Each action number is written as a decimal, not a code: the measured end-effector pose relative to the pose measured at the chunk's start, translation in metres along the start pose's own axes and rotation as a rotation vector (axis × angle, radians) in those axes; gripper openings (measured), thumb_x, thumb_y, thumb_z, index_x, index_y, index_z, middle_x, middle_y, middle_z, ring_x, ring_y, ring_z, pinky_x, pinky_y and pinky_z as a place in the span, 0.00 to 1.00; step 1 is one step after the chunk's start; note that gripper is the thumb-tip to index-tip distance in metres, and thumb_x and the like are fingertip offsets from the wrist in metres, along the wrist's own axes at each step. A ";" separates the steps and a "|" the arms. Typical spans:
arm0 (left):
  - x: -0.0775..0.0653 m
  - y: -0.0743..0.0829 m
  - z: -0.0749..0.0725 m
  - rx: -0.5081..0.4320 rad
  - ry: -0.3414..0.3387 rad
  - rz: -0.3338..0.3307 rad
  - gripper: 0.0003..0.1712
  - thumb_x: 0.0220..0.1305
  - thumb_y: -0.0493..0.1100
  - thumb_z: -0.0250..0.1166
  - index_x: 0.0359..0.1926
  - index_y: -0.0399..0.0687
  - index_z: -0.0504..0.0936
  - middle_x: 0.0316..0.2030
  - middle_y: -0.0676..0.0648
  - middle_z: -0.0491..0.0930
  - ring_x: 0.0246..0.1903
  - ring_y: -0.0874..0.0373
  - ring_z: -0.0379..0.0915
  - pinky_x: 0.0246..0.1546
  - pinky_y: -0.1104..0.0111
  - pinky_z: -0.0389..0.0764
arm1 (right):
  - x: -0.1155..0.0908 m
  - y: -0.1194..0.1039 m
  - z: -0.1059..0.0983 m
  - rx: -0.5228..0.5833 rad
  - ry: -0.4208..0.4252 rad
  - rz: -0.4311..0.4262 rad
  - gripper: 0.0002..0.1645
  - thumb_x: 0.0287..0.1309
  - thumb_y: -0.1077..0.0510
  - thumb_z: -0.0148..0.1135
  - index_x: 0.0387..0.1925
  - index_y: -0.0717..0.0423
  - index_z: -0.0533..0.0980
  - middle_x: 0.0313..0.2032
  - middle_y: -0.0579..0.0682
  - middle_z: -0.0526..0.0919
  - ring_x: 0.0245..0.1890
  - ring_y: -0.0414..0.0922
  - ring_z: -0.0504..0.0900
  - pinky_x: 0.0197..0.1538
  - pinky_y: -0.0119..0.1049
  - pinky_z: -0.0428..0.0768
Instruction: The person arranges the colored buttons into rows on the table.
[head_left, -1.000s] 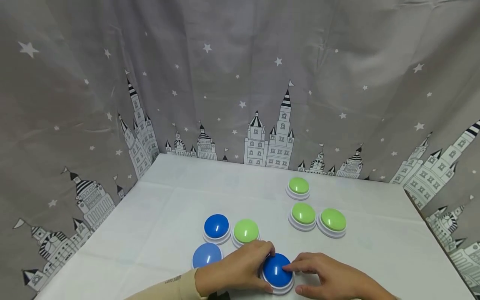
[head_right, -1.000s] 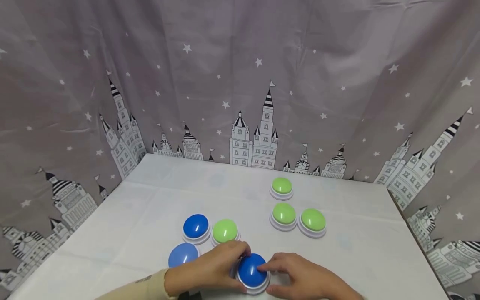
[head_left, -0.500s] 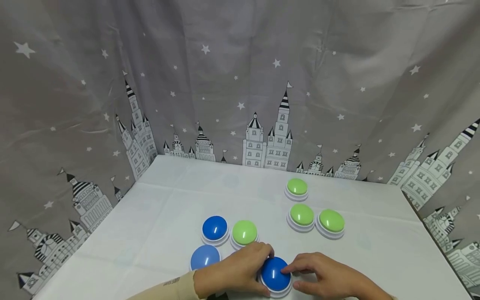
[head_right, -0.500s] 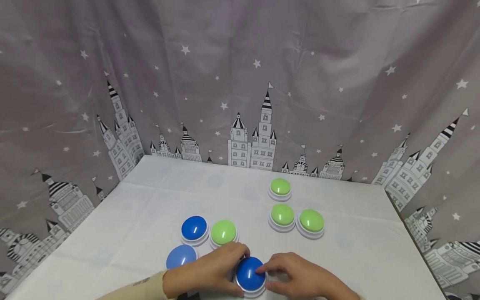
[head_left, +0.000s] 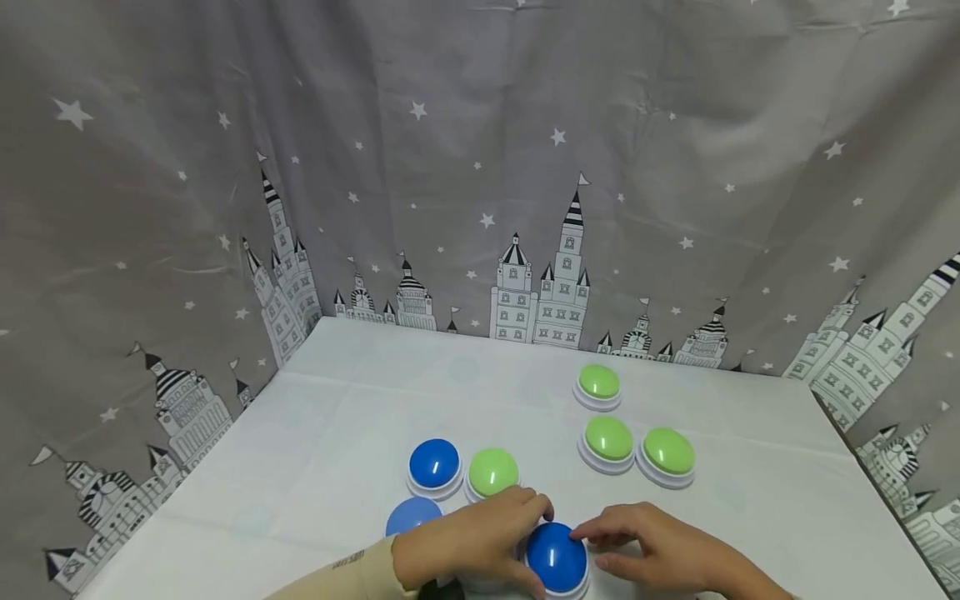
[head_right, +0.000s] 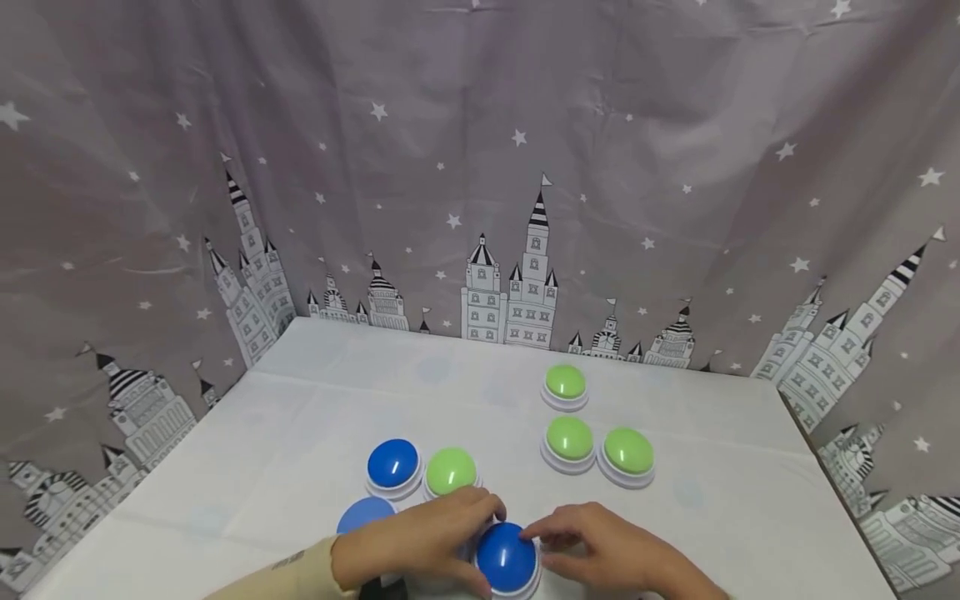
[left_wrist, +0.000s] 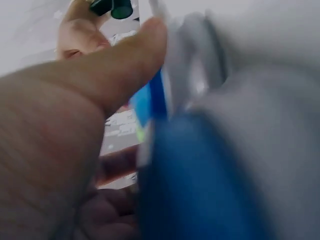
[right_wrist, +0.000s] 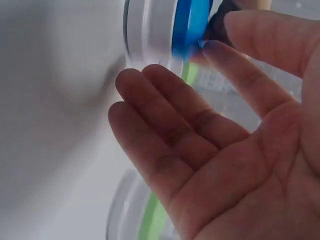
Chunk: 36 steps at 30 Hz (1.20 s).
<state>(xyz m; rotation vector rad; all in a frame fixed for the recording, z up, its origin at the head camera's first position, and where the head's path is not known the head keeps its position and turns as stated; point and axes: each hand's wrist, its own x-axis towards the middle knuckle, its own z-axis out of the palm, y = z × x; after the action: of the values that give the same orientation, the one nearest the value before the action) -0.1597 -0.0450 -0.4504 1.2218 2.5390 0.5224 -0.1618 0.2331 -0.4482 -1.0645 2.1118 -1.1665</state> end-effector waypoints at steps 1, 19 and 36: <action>0.002 0.000 -0.002 0.009 -0.020 -0.001 0.43 0.49 0.68 0.73 0.59 0.52 0.72 0.46 0.58 0.75 0.45 0.71 0.67 0.49 0.76 0.75 | -0.002 0.001 -0.004 -0.023 0.026 0.028 0.18 0.68 0.55 0.60 0.58 0.52 0.79 0.48 0.42 0.84 0.47 0.38 0.82 0.50 0.29 0.80; 0.102 -0.026 -0.039 0.025 0.152 -0.052 0.16 0.66 0.45 0.67 0.52 0.45 0.80 0.44 0.49 0.81 0.45 0.61 0.76 0.46 0.73 0.77 | -0.004 0.040 -0.048 -0.459 0.451 0.076 0.10 0.62 0.61 0.66 0.45 0.54 0.82 0.42 0.42 0.85 0.47 0.43 0.81 0.51 0.47 0.81; 0.156 -0.063 -0.028 -0.239 0.280 -0.068 0.21 0.64 0.40 0.65 0.57 0.42 0.77 0.53 0.44 0.79 0.50 0.54 0.76 0.50 0.71 0.76 | 0.017 0.063 -0.064 -0.387 0.657 0.263 0.23 0.65 0.60 0.63 0.60 0.58 0.73 0.56 0.58 0.79 0.61 0.60 0.72 0.64 0.60 0.68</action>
<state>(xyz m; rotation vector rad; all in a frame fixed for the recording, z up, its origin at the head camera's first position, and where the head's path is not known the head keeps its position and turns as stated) -0.3090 0.0365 -0.4661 1.0344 2.6315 1.0113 -0.2426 0.2697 -0.4707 -0.5483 2.9726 -1.0974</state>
